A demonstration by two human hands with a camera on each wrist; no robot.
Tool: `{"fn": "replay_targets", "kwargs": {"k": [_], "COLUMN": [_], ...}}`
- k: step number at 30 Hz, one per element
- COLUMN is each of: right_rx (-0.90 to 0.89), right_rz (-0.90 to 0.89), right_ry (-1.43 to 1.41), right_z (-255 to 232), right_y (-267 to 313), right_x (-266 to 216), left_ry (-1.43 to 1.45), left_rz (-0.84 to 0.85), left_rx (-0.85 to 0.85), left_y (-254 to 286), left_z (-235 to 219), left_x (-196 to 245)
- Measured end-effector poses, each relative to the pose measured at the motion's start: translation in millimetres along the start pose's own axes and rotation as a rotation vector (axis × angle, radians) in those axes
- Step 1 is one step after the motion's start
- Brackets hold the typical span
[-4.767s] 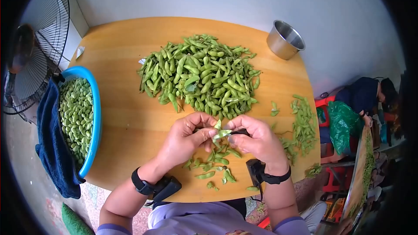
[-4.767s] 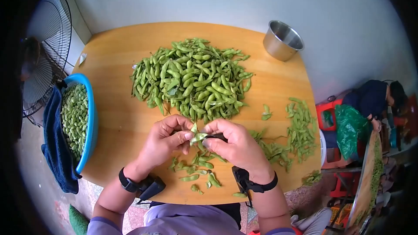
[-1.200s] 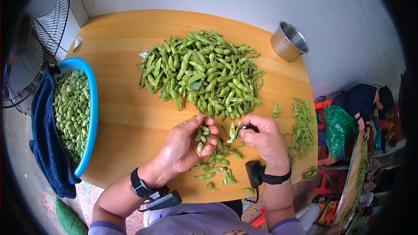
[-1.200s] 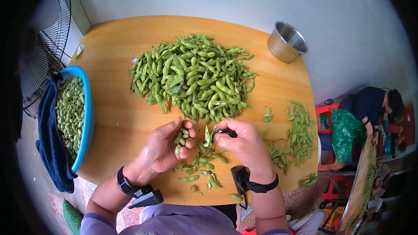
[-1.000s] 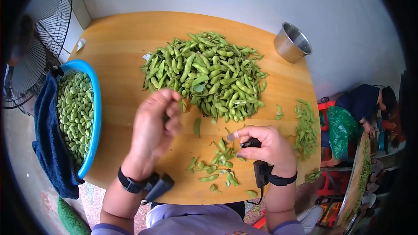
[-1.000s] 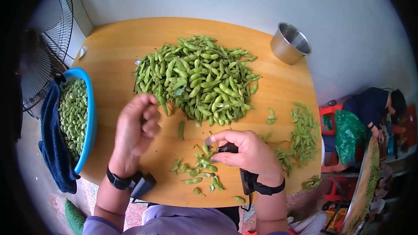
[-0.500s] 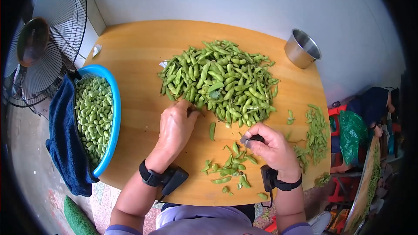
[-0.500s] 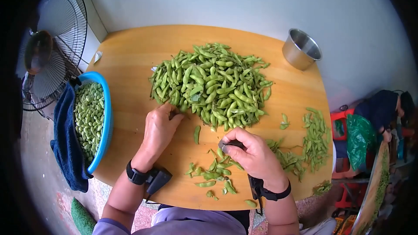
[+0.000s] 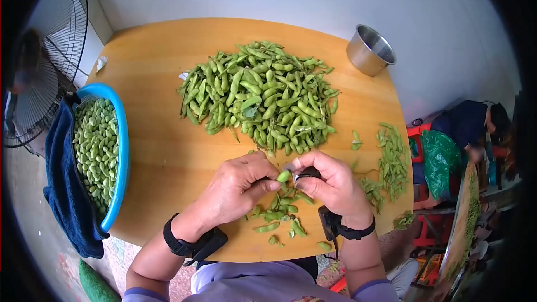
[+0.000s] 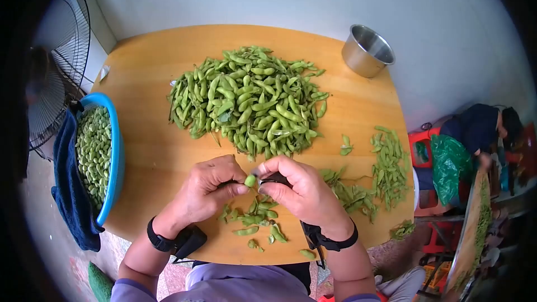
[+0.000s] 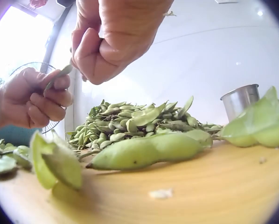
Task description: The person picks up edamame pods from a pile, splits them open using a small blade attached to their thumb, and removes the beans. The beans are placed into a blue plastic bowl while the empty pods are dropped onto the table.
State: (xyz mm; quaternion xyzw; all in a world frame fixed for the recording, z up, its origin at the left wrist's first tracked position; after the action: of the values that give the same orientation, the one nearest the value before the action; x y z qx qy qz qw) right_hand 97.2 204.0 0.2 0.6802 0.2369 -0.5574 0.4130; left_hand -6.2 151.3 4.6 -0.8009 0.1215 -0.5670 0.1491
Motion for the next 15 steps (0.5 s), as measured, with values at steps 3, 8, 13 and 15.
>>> {"fn": "replay_targets", "kwargs": {"k": [3,8,13,15], "right_rx": [0.001,-0.017,-0.036,-0.044], "right_rz": [-0.024,-0.033,-0.07,-0.093], "right_ry": [0.13,0.233,0.267,0.308], "right_z": [4.7,5.3,7.0,8.6], "right_y": [0.4,0.5,1.8,2.6], "right_x": [-5.0,-3.0,-8.3,-12.4], "left_ry": [-0.04,-0.032,-0.035,-0.041], "left_rz": [0.036,0.095,0.121,0.156], "left_rx": [-0.032,-0.05,-0.067,-0.058], "left_y": [-0.3,-1.6,-1.1,-1.4], "left_z": [2.9,5.4,6.4,4.3], "left_x": [5.6,12.4,11.1,15.8]}}
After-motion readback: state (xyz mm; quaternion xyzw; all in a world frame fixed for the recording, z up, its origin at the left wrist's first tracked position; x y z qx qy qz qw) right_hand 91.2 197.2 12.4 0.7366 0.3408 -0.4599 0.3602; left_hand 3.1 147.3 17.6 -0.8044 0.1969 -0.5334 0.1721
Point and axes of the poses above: each hand's wrist, its own y-axis away from the middle knuckle, its own z-axis out of the palm, x = y × z, the point moved 10 cm from there along -y, towards the middle knuckle, and after that the axes turned 11 degrees about z, right-handed, at the moved point
